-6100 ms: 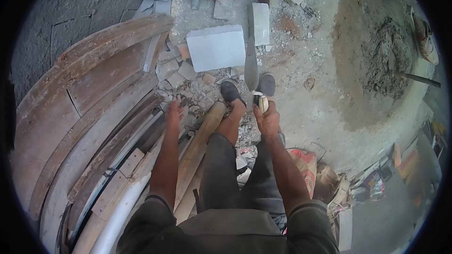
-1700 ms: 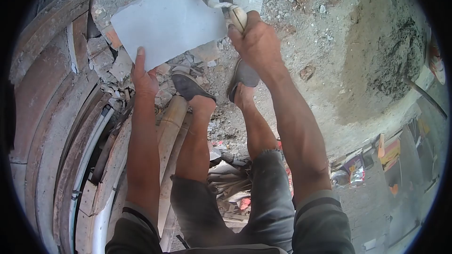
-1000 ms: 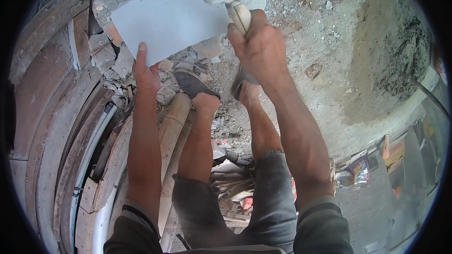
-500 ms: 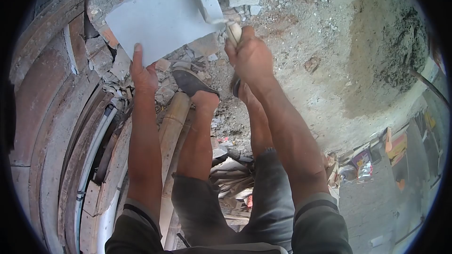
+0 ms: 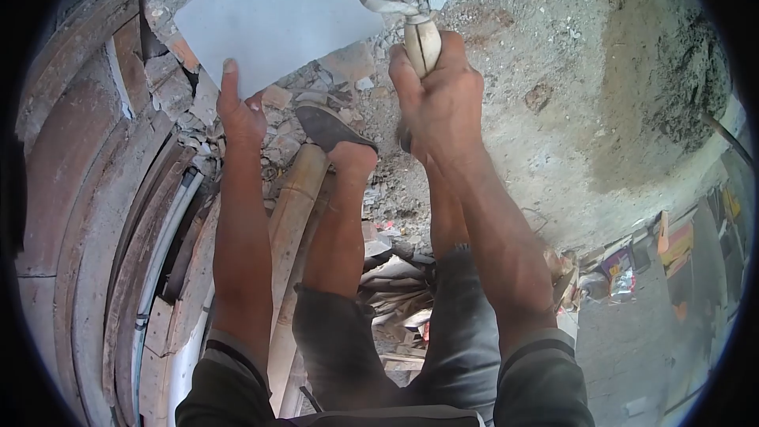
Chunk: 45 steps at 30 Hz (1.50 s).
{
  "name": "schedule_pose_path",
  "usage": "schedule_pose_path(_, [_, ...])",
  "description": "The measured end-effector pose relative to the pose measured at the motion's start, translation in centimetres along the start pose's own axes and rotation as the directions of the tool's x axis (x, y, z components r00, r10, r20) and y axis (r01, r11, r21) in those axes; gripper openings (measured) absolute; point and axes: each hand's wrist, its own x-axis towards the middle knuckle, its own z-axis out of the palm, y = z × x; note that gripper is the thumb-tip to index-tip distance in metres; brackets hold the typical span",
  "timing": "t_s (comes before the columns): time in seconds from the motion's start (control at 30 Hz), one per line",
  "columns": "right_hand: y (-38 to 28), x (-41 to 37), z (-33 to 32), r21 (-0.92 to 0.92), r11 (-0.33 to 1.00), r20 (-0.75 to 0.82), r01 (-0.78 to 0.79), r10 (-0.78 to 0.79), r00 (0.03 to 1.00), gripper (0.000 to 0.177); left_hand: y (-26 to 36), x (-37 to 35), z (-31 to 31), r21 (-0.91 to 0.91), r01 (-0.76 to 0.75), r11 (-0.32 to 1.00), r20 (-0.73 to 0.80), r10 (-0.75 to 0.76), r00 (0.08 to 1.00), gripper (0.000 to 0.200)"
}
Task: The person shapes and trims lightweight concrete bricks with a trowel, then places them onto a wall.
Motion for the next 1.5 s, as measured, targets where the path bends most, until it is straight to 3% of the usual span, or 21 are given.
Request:
schedule_pose_path(0.07, [2.3,-0.1,1.4,0.074,0.993,-0.111,0.093,-0.084,0.99,0.03,-0.4,0.3,0.0,-0.03,-0.029,0.999,0.02,0.03,0.999,0.061])
schedule_pose_path(0.13, [5.9,1.2,2.8,-0.367,0.923,0.099,0.116,-0.085,0.991,0.033,-0.7,0.4,0.2,-0.064,-0.058,0.996,0.048,0.062,0.997,0.061])
schedule_pose_path(0.2, [6.0,1.6,2.1,-0.361,0.924,0.096,0.129,-0.101,0.99,0.036,-0.5,0.7,0.2,-0.075,-0.062,0.995,0.092,0.069,0.993,0.06])
schedule_pose_path(0.3, [2.2,-0.6,0.3,0.032,0.999,0.007,0.036,-0.036,0.999,0.032,-0.4,0.5,-0.2,-0.028,-0.042,0.999,0.04,0.043,0.998,0.06])
schedule_pose_path(0.4, [4.2,-0.2,2.7,0.096,0.98,-0.204,0.173,-0.151,0.967,0.036,-0.4,0.2,0.2,-0.038,-0.049,0.998,0.04,0.05,0.998,0.061])
schedule_pose_path(0.43, [4.9,0.9,2.8,-0.236,0.968,0.009,0.085,-0.085,0.996,0.034,-0.4,0.2,0.3,-0.048,-0.052,0.998,0.046,0.054,0.997,0.061])
schedule_pose_path(0.53, [4.2,1.3,1.5,-0.388,0.914,0.098,0.123,-0.092,0.991,0.034,-0.1,0.8,0.8,-0.064,-0.067,0.996,0.077,0.072,0.994,0.062])
schedule_pose_path(0.6, [2.7,-0.7,1.0,-0.265,0.962,0.073,0.061,-0.043,0.996,0.035,-0.2,0.3,0.2,-0.033,-0.052,0.998,0.064,0.054,0.996,0.063])
schedule_pose_path(0.67, [1.7,-1.4,1.2,0.025,0.993,-0.184,0.116,-0.109,0.977,0.037,-0.4,0.4,0.1,-0.037,-0.063,0.997,0.068,0.066,0.996,0.063])
schedule_pose_path(0.73, [5.3,-1.2,3.1,0.042,0.991,-0.218,0.125,-0.113,0.969,0.036,-0.6,0.3,0.0,-0.05,-0.073,0.996,0.075,0.076,0.994,0.063])
schedule_pose_path(0.8, [7.1,0.1,3.4,-0.444,0.895,0.057,0.04,-0.017,0.998,0.034,-0.4,0.7,0.1,-0.034,-0.043,0.998,0.073,0.046,0.996,0.063])
schedule_pose_path(0.87, [4.6,-0.4,1.9,-0.403,0.912,0.078,0.072,-0.044,0.996,0.033,-0.2,1.3,0.4,-0.033,-0.058,0.998,0.059,0.06,0.996,0.063])
schedule_pose_path(0.93, [3.0,-2.2,0.8,-0.048,0.998,-0.069,0.045,-0.049,0.996,0.034,-0.4,0.4,-0.5,0.003,-0.028,1.0,0.037,0.027,0.999,0.063])
schedule_pose_path(1.0, [3.3,-2.1,1.5,0.031,0.996,-0.171,0.086,-0.079,0.982,0.035,-0.3,0.6,0.1,-0.035,-0.074,0.997,0.069,0.076,0.995,0.065])
schedule_pose_path(1.07, [6.8,-0.9,2.6,-0.426,0.904,0.088,0.035,0.003,0.996,0.035,-0.5,0.6,-0.3,-0.045,-0.065,0.997,0.081,0.069,0.994,0.065])
schedule_pose_path(1.13, [6.4,-0.6,2.3,-0.447,0.892,0.077,0.071,-0.041,0.996,0.035,-0.1,0.9,0.7,-0.062,-0.067,0.996,0.104,0.073,0.992,0.065])
schedule_pose_path(1.2, [5.1,-1.7,0.8,-0.277,0.958,0.036,0.074,-0.067,0.997,0.035,-0.1,0.6,0.4,-0.013,-0.062,0.998,0.061,0.062,0.996,0.064])
schedule_pose_path(1.27, [3.8,-2.9,1.0,-0.141,0.988,-0.001,-0.064,0.064,0.998,0.035,-0.4,0.3,-0.2,-0.003,-0.046,0.999,0.058,0.046,0.997,0.064])
schedule_pose_path(1.33, [5.5,-3.4,2.4,0.064,0.994,-0.221,0.093,-0.077,0.972,0.037,-0.3,0.8,0.0,-0.021,-0.065,0.998,0.072,0.067,0.995,0.064])
schedule_pose_path(1.4, [7.4,-1.9,2.9,-0.491,0.871,0.139,0.011,0.065,0.988,0.04,-0.1,0.5,0.5,-0.013,-0.043,0.999,0.049,0.043,0.998,0.065])
schedule_pose_path(1.5, [7.0,-2.3,1.8,-0.42,0.906,0.14,0.04,0.021,0.99,0.038,0.4,0.5,1.2,-0.018,-0.085,0.996,0.046,0.085,0.995,0.064])
